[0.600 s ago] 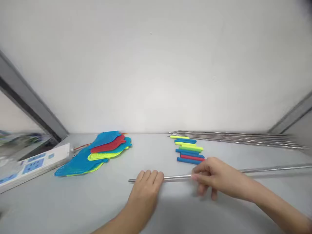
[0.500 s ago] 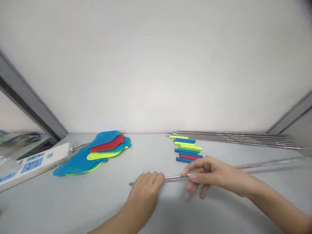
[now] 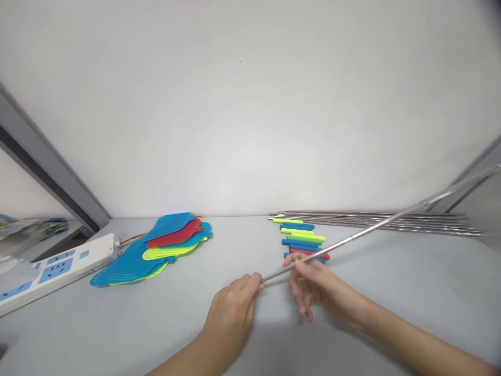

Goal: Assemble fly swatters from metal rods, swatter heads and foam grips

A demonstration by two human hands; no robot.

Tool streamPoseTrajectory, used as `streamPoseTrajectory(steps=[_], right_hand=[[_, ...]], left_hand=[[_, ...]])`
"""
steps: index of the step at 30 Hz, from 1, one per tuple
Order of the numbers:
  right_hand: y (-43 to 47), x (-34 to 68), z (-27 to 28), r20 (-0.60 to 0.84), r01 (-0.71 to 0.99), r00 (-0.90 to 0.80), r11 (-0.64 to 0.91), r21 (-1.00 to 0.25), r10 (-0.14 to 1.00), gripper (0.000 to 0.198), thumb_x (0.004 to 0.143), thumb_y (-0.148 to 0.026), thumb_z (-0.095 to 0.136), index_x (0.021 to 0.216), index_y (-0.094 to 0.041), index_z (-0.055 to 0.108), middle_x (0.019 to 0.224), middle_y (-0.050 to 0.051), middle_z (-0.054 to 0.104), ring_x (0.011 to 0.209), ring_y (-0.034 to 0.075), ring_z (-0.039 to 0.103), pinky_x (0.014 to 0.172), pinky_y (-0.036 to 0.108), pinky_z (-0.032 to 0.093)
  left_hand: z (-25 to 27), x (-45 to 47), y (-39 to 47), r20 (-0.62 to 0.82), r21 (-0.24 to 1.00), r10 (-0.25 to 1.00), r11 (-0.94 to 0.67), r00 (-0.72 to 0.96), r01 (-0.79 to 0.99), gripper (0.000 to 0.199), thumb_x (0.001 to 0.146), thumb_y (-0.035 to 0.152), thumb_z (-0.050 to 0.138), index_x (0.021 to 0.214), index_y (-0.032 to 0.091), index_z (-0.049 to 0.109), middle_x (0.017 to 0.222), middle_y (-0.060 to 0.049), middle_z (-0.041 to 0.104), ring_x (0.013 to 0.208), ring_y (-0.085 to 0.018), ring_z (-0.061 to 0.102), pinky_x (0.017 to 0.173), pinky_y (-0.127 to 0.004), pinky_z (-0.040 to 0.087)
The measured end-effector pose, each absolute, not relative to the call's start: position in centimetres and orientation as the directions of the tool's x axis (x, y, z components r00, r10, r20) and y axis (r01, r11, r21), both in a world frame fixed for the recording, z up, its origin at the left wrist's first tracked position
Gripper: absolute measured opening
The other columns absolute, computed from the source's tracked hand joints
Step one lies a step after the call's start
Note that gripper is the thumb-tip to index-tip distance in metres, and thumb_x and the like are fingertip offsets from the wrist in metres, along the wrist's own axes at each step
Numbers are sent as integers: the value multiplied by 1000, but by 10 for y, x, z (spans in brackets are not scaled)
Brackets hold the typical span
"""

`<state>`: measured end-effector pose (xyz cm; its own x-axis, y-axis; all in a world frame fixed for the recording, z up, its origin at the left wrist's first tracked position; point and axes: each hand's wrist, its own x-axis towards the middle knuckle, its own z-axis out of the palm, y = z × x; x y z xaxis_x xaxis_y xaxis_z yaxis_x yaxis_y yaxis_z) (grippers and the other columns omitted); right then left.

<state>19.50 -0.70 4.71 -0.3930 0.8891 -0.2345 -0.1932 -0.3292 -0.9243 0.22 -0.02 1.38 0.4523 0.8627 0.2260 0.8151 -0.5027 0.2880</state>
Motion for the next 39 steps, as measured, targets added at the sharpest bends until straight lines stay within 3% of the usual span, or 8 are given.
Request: streamPoseTrajectory(steps=[4,10,15,22,39], right_hand=[[6,202,29,-135,-302,-259,-213,-929,956,33,80,-40,41,61,-14,48,37,-4,43,31,7,42,32,17,31],[9,198,15,-249,-418,-231,-327,-848,940,34,79,-44,39,62,-16,46,36,-4,43,31,9,44,28,16,22],[8,197,14,-285,-356,-172,-330,-875,943,32,77,-42,45,59,-16,42,35,-4,47,25,6,39,26,14,18],[6,197,8,-124,-286,-258,-198,-938,958,34,82,-41,37,61,-14,42,45,3,57,35,13,52,28,17,31],[-2,194,15,-88,-230,-353,-178,-957,931,29,83,-38,37,66,-15,40,52,5,60,41,14,56,34,21,40]], left_hand=[[12,3,0,188,201,847,-529,498,824,21,83,11,27,69,20,39,60,4,48,54,-11,47,49,-20,34],[5,5,1,159,97,843,-531,513,842,23,86,17,25,69,20,40,59,4,50,53,-13,50,48,-23,33],[7,5,1,94,98,839,-543,536,834,22,86,15,26,70,20,41,62,3,53,54,-14,53,48,-23,34],[15,3,2,32,122,826,-562,563,818,21,83,11,27,70,20,41,61,4,55,54,-14,54,46,-23,33],[9,0,0,94,95,762,-647,640,756,19,81,10,26,69,20,38,57,4,54,47,-15,52,42,-24,30]])
